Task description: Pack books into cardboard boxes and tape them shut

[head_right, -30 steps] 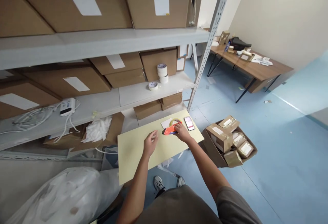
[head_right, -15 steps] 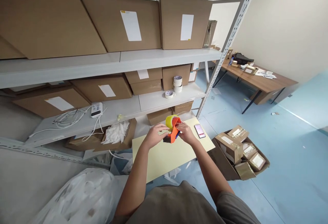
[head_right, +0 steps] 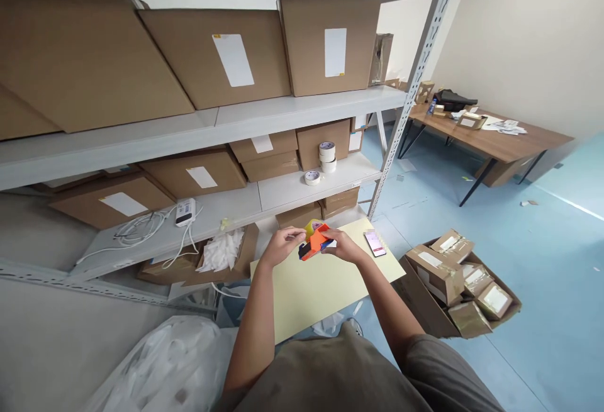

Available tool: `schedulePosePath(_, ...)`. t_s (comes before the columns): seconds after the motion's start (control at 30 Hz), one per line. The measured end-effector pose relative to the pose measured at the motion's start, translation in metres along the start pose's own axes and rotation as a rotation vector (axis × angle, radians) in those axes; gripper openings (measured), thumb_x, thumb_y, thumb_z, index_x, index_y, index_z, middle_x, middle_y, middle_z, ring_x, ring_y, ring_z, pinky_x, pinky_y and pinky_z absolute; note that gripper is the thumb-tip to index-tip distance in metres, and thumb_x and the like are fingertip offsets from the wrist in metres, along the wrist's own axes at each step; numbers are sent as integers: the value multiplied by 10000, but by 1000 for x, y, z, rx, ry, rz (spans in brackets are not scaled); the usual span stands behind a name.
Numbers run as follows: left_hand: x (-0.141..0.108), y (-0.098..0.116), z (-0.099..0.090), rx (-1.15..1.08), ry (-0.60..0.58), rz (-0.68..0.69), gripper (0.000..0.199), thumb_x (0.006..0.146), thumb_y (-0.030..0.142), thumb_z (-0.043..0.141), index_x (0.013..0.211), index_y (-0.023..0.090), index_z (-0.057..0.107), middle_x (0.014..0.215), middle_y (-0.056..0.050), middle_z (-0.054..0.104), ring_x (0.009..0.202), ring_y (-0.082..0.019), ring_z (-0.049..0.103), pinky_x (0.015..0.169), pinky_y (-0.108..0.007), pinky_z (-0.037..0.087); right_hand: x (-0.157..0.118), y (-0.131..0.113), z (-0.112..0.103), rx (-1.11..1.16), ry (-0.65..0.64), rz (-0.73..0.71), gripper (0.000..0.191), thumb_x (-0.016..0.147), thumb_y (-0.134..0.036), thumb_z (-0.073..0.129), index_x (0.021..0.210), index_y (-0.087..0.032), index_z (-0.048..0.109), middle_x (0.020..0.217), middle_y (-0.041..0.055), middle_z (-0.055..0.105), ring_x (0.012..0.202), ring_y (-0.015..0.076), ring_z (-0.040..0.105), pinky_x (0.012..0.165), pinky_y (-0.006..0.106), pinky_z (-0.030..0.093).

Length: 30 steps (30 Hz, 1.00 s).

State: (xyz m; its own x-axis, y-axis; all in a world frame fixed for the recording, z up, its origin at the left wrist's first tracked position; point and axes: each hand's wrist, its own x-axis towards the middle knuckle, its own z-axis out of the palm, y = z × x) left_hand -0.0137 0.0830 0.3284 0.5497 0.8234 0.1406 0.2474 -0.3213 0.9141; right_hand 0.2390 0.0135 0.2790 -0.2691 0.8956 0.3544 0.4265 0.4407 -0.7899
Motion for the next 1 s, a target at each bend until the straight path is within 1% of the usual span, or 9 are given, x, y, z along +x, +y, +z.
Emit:
schedulePosePath(0.07,7,1,8,80,39,-26,309,918,424,689,1052,202,857,1049,-87,821,953,-239,760,866,-335,604,-2,9,-6,-12,1,11,426,920,-478,793,1254,-218,744,1217,137,766,1063,285,711,979,445,566)
schedulePosePath(0.17,19,3,23,159,90,-94,267,931,359,650,996,220,868,984,-68,834,905,-241,765,821,-340,605,-6,19,-13,-34,29,29,493,904,-463,804,1328,-228,710,1312,151,739,1169,317,692,1057,487,524)
schedulePosePath(0.3,33,5,38,134,159,-213,209,886,299,690,945,191,859,964,-79,844,927,-254,785,816,-335,607,-9,25,-20,49,25,49,595,896,-514,813,1404,-237,677,1358,153,727,1173,324,702,1038,461,536)
schedulePosePath(0.43,42,15,45,201,104,-248,207,881,299,664,859,196,843,874,-53,837,833,-222,770,743,-299,573,-8,35,-30,114,-15,36,635,906,-594,787,1414,-228,679,1328,151,746,1142,323,716,1003,432,550)
schedulePosePath(0.6,52,47,51,398,146,-190,216,899,262,643,825,236,844,831,-27,827,770,-201,736,673,-271,495,-6,59,-47,53,5,24,639,927,-617,755,1424,-223,679,1316,164,753,1117,332,724,999,447,551)
schedulePosePath(0.7,58,70,57,490,155,-114,213,906,252,652,859,253,860,869,-34,839,810,-210,742,694,-271,480,-4,68,-59,64,30,1,621,922,-613,762,1413,-239,691,1329,158,752,1137,336,726,1001,448,557)
schedulePosePath(0.83,59,98,65,578,180,-73,236,925,241,639,882,274,869,874,-24,842,807,-205,742,711,-266,467,2,73,-76,107,28,-19,587,919,-594,774,1398,-261,702,1352,129,743,1176,323,707,1039,444,540)
schedulePosePath(0.97,52,118,56,614,332,-45,227,949,272,646,894,304,864,895,1,845,800,-203,745,717,-270,473,-2,86,-95,158,-8,71,536,912,-580,779,1311,-224,740,1175,92,783,1005,286,714,930,393,562)
schedulePosePath(1.0,51,120,51,614,340,-44,216,949,284,655,893,305,862,900,6,846,800,-203,747,719,-271,478,-5,91,-98,164,-9,106,537,909,-579,780,1301,-214,742,1131,86,785,967,279,710,894,381,563)
